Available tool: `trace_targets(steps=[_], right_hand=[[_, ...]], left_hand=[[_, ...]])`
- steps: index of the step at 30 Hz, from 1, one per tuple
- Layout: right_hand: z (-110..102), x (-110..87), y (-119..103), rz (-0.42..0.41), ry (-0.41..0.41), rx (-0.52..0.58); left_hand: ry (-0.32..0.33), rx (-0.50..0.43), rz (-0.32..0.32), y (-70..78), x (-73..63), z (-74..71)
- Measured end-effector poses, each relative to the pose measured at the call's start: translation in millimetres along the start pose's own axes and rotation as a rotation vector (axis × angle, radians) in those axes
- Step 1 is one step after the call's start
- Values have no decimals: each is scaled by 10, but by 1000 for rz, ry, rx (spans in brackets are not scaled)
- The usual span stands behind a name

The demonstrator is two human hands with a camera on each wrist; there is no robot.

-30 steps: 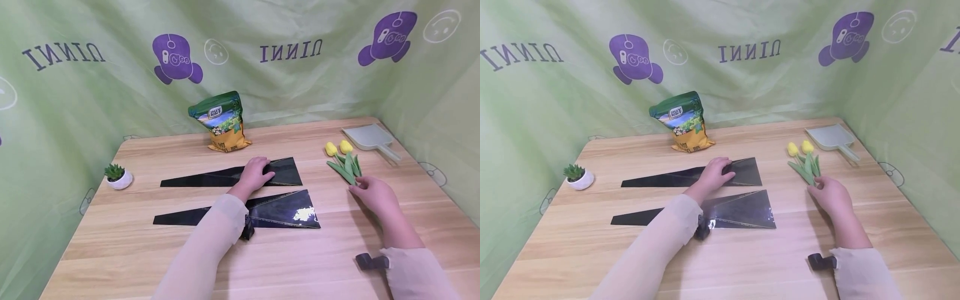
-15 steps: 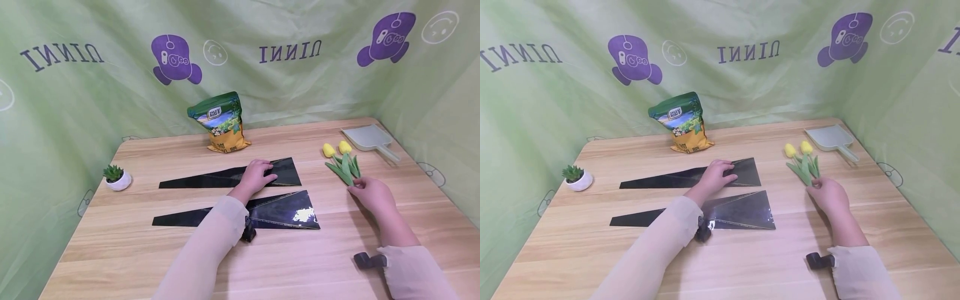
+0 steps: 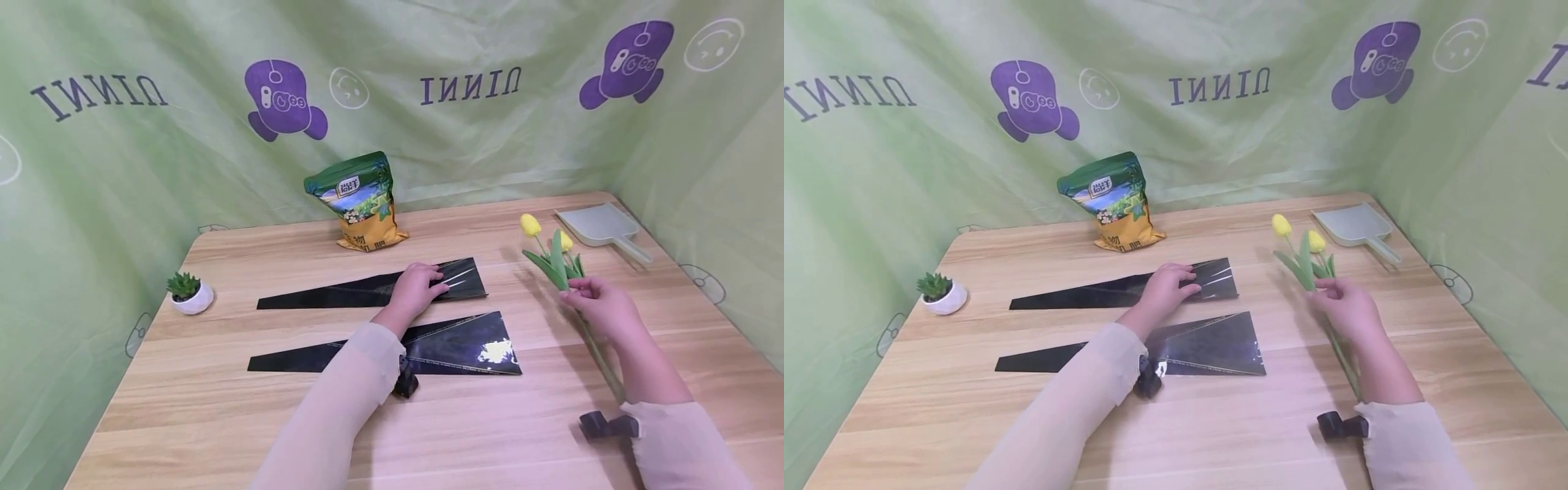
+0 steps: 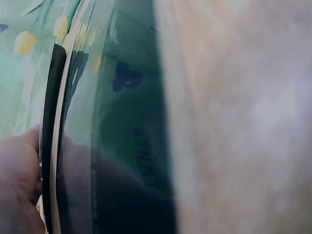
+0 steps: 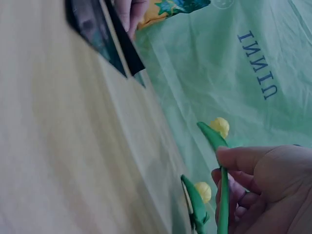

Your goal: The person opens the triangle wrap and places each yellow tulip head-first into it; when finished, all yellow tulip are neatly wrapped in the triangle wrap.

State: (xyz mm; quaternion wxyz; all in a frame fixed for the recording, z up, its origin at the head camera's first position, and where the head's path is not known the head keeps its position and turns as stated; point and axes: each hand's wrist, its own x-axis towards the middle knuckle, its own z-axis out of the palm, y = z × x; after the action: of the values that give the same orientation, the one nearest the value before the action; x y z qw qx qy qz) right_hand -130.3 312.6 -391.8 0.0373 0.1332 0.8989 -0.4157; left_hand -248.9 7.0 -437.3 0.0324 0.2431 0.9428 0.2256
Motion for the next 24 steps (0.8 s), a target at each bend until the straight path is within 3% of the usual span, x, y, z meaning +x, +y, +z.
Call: trace_targets(steps=[8, 15, 24], right_hand=[[-3, 42, -74, 2, -28, 334], [-5, 38, -127, -8, -80, 835], [24, 54, -258, -71, -85, 1168]], left_hand=[[44, -41, -2, -6, -42, -4], [95, -65, 23, -16, -73, -15], [129, -144, 52, -77, -121, -64]])
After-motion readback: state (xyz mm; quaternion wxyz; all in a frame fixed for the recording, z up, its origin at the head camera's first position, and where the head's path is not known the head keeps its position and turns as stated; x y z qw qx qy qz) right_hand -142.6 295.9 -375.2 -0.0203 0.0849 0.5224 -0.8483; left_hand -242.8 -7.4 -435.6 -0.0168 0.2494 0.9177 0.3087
